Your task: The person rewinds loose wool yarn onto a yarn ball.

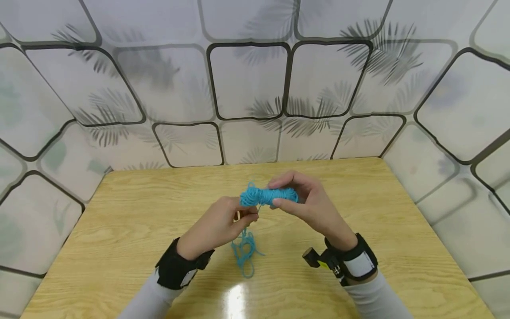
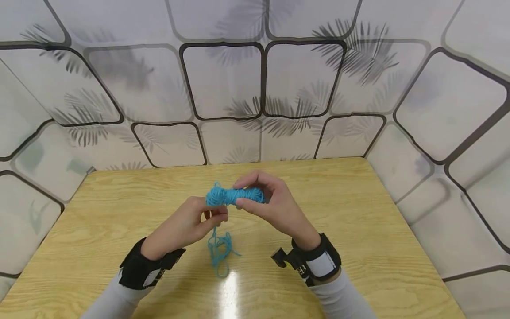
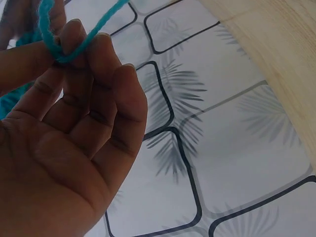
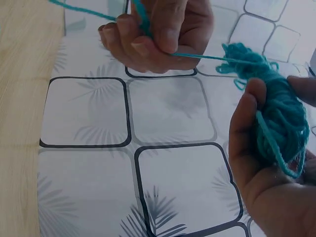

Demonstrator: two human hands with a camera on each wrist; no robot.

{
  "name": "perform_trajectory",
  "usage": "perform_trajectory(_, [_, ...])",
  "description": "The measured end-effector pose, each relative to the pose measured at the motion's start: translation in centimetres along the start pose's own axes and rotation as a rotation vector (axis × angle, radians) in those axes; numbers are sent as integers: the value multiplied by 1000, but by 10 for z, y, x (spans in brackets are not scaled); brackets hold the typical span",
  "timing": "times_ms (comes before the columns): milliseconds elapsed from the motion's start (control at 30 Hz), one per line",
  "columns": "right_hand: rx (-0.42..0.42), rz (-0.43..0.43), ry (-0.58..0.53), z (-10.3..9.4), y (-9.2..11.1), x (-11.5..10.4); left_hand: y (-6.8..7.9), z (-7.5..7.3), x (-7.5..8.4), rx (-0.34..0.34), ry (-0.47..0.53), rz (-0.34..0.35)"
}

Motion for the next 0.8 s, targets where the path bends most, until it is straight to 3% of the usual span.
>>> perform_trajectory(100, [-145, 43, 58, 8, 1, 1, -1, 1, -5, -10, 22, -24])
perform_trajectory(200, [-288, 146, 114, 16, 4, 6, -1, -1, -7, 4, 47, -29])
perform_trajectory(333, [-383, 255, 202, 22, 8, 14, 2, -7, -4, 53, 71, -15])
perform_trajectory(467, [-376, 288, 293, 22, 9, 18, 4, -10, 0, 78, 108, -6])
perform_trajectory(800, [-282, 304, 593, 14, 4, 26, 10, -15, 11, 46, 118, 0])
Point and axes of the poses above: each hand's wrist, its own y-axis away from the middle knuckle, its own z-axis out of the palm, x = y × z, the point moved 5 cm from there along -y, towards the middle knuckle, and after that the axes turned 13 degrees about -y, right-handed, at the moved point
